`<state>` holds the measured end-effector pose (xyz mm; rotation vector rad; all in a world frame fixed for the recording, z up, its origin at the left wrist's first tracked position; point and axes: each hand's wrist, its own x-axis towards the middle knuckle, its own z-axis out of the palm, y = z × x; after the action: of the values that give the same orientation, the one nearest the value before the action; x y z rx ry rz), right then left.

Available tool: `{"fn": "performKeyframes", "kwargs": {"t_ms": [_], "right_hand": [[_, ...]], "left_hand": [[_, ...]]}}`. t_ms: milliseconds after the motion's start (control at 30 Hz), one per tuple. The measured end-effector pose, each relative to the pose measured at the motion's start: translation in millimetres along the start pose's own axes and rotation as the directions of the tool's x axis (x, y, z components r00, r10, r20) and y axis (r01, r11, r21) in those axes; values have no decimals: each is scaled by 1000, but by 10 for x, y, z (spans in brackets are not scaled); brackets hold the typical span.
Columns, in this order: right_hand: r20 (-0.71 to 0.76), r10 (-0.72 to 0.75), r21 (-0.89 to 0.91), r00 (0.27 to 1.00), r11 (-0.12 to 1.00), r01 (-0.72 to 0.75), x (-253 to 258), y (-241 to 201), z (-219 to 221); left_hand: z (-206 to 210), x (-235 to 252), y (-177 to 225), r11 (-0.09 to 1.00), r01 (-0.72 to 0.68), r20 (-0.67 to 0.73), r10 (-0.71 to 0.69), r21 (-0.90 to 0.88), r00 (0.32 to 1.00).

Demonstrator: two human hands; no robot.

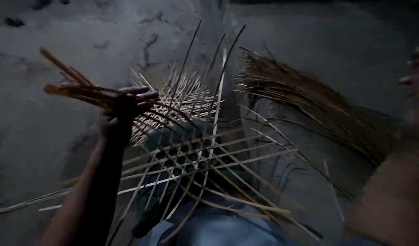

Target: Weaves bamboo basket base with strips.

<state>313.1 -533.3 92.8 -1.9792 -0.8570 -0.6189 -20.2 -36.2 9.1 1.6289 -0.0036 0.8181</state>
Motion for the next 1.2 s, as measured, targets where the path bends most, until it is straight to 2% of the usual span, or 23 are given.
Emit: {"fn": "performKeyframes", "kwargs": {"t_ms": [100, 200, 300, 400, 467, 567, 600, 700, 733, 800, 867, 900, 967, 1033, 1100, 1133, 1200], "right_hand": [[120, -137, 149, 983, 982, 119, 150, -533, 690], [293, -262, 348, 920, 925, 153, 170, -885, 1484], [450, -360, 446, 817, 884, 143, -19, -958, 2377], [654, -335, 393, 678, 917, 73, -350, -867, 3016], [712, -292, 356, 639, 934, 31, -518, -798, 3216], [668, -290, 361, 685, 932, 42, -622, -699, 3379], [662, -316, 383, 679, 922, 56, -632, -682, 3410], [688, -377, 408, 620, 908, 100, -684, -667, 3479], [693, -371, 401, 618, 911, 96, -709, -661, 3495], [704, -332, 383, 628, 922, 59, -750, -659, 3493], [734, -276, 349, 620, 937, 3, -774, -662, 3471], [737, -269, 349, 620, 937, -9, -784, -645, 3481], [733, -286, 370, 617, 929, -9, -796, -613, 3512], [737, -320, 394, 595, 919, 7, -775, -566, 3529], [752, -362, 412, 551, 911, 36, -734, -528, 3507], [764, -371, 406, 528, 912, 53, -710, -533, 3471], [746, -397, 398, 534, 909, 119, -698, -562, 3404]], "left_hand": [[55, -93, 82, 999, -43, 24, 42, 11, 999], [82, -143, 77, 993, -117, 59, 118, -23, 991], [119, -154, 96, 989, -148, 82, 150, -22, 985], [113, -143, 82, 989, -147, 81, 148, -14, 986], [90, -128, 59, 990, -138, 47, 138, 10, 989], [1, -88, -18, 995, -95, 17, 95, 7, 995], [-21, -63, -45, 996, -84, 12, 84, 7, 996], [-62, 46, -56, 997, -10, -16, 11, 70, 1000], [-78, 79, -74, 994, 29, -64, -22, 108, 998], [-86, 100, -193, 966, 109, -289, -38, 234, 956], [-84, 18, -396, 858, 258, -464, -25, 444, 885], [-37, -85, -493, 741, 345, -482, -34, 576, 876], [157, -395, -676, 461, 380, -366, -123, 802, 923], [348, -694, -939, 284, 261, -241, -105, 923, 965], [446, -886, -1098, 202, 210, -192, -105, 957, 976], [455, -919, -1106, 186, 227, -206, -127, 956, 970], [427, -935, -1091, 198, 266, -238, -155, 944, 959]]}}
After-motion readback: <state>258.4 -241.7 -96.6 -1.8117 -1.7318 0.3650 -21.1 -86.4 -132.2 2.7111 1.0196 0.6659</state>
